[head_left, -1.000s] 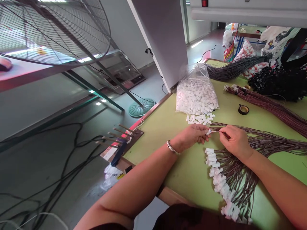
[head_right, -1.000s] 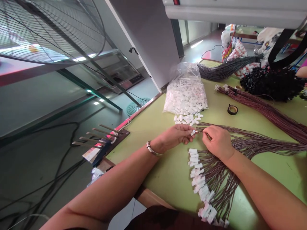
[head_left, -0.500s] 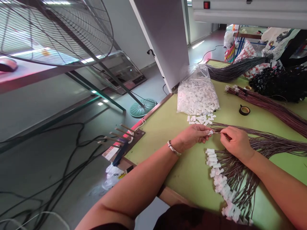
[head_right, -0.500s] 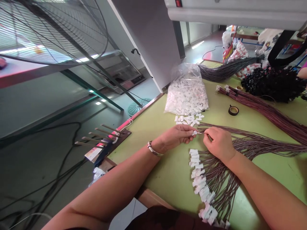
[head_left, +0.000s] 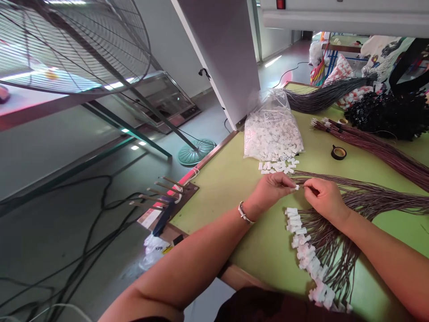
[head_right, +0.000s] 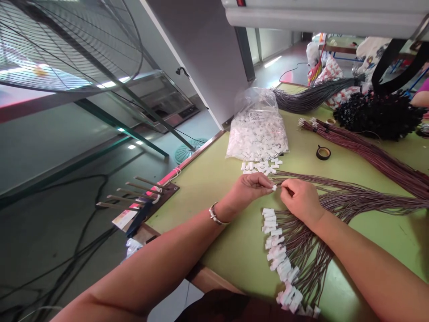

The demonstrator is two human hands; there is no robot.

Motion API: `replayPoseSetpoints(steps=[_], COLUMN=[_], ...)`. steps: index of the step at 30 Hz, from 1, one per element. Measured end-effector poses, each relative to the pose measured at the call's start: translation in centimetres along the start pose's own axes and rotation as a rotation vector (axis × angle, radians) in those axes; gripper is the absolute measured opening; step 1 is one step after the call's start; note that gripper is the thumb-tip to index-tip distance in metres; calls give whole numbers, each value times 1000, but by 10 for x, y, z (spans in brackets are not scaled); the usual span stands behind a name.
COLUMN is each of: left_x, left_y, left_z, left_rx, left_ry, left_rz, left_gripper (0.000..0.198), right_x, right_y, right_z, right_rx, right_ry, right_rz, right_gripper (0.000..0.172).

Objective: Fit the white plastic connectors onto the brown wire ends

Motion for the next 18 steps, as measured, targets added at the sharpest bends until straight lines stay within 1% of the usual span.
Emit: replayPoseSetpoints(steps=[3,5,10,14,16,18], left_x=[5,6,7,10,10,9], left_y=[-1,-2,-1,-1,-1,-1], left_z=[7,8,1,-9,-11,-10], left_rx=[106,137,108,55,48,66], left_ry=[210,280,278,219,186,164], left_rz=[-3,-10,-13,-13,-8,2], left_gripper=[4,5,5,4,3,2], right_x=[3,4,9,12,12,11], right_y=[1,1,1,1,1,1], right_z=[3,5,6,6,7,9], right_rx=[3,5,-15,-42,-31,12], right_ry=[21,43,36,12,41,104], right_rz=[-25,-36,-64,-74,-74,-64], right_gripper=[14,14,13,14,14,13])
Point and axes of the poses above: each hand's wrist, its own y-axis towards the middle knuckle, its own x-axis out of the palm, z = x × y, the point moved 6 cm from there along y, towards the middle knuckle, and after that the axes turned 14 degrees about -z, right-handed, at the moved point
